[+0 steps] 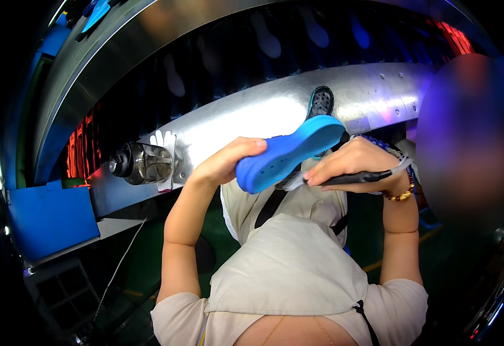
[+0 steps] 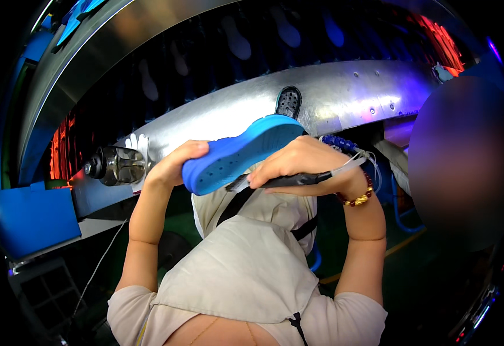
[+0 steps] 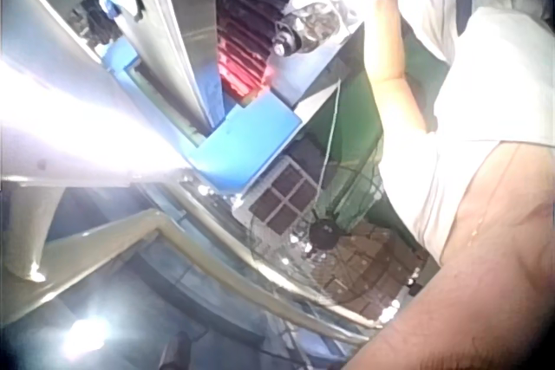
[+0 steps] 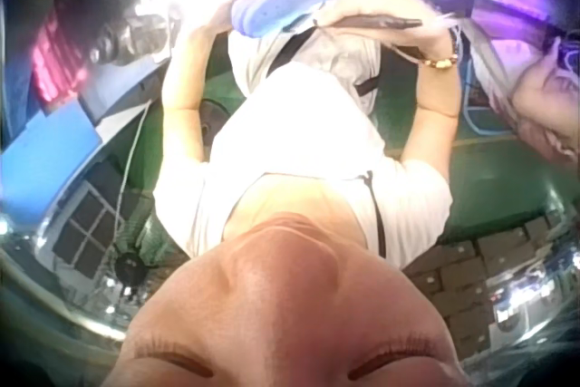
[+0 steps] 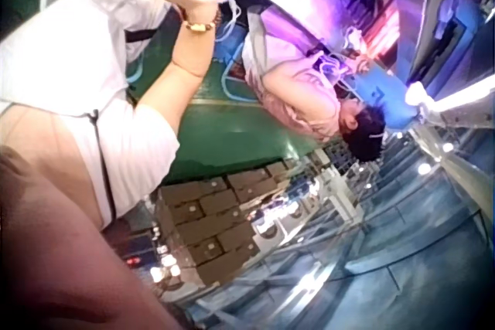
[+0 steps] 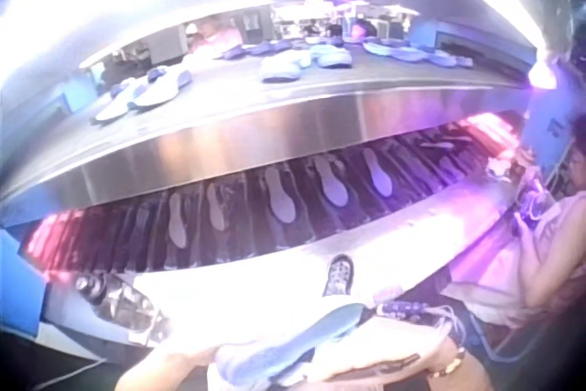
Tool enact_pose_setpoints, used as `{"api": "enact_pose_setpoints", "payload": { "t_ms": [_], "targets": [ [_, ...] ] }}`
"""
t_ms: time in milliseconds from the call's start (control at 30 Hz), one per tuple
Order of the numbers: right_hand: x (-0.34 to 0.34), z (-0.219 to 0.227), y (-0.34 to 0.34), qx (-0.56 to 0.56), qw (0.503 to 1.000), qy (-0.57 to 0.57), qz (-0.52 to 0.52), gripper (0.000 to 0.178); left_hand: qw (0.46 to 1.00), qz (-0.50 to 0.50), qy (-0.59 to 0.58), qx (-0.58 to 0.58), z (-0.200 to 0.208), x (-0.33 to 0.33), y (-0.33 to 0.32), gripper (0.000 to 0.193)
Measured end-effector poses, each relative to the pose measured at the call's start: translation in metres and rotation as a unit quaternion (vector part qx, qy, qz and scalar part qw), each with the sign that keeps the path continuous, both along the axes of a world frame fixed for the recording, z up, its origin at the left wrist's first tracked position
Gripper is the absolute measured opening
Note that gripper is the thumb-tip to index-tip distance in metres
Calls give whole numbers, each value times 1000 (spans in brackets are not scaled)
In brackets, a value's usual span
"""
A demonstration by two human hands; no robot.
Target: The person takes blue shoe soles from a conveyor belt and applies glue to their underside using a brush. They handle each sole individually, coating the surface before placing it back on the assembly line.
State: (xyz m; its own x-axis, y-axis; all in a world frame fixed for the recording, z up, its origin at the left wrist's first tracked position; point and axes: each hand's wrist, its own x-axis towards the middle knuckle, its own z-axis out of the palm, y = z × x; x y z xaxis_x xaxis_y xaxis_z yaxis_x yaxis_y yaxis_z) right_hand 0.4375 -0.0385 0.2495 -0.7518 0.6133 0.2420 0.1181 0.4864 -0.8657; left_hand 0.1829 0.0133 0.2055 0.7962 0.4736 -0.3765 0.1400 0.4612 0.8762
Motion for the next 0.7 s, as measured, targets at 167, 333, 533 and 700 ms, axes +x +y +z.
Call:
{"api": "enact_pose_setpoints", "payload": {
  "t_ms": [167,333,533,700],
  "targets": [
    [0,-15,2,0,997,27,-69,18,995,87,-29,-42,1,-9,3,54],
    [9,-12,-1,-18,997,14,-71,21,984,149,-73,-66,2,-21,5,58],
    [3,-25,-2,-24,990,44,-135,19,979,171,-108,-32,4,-33,5,57],
    [-3,-9,-8,2,976,149,-161,21,866,270,-390,-157,-53,-20,13,55]
  ]
}}
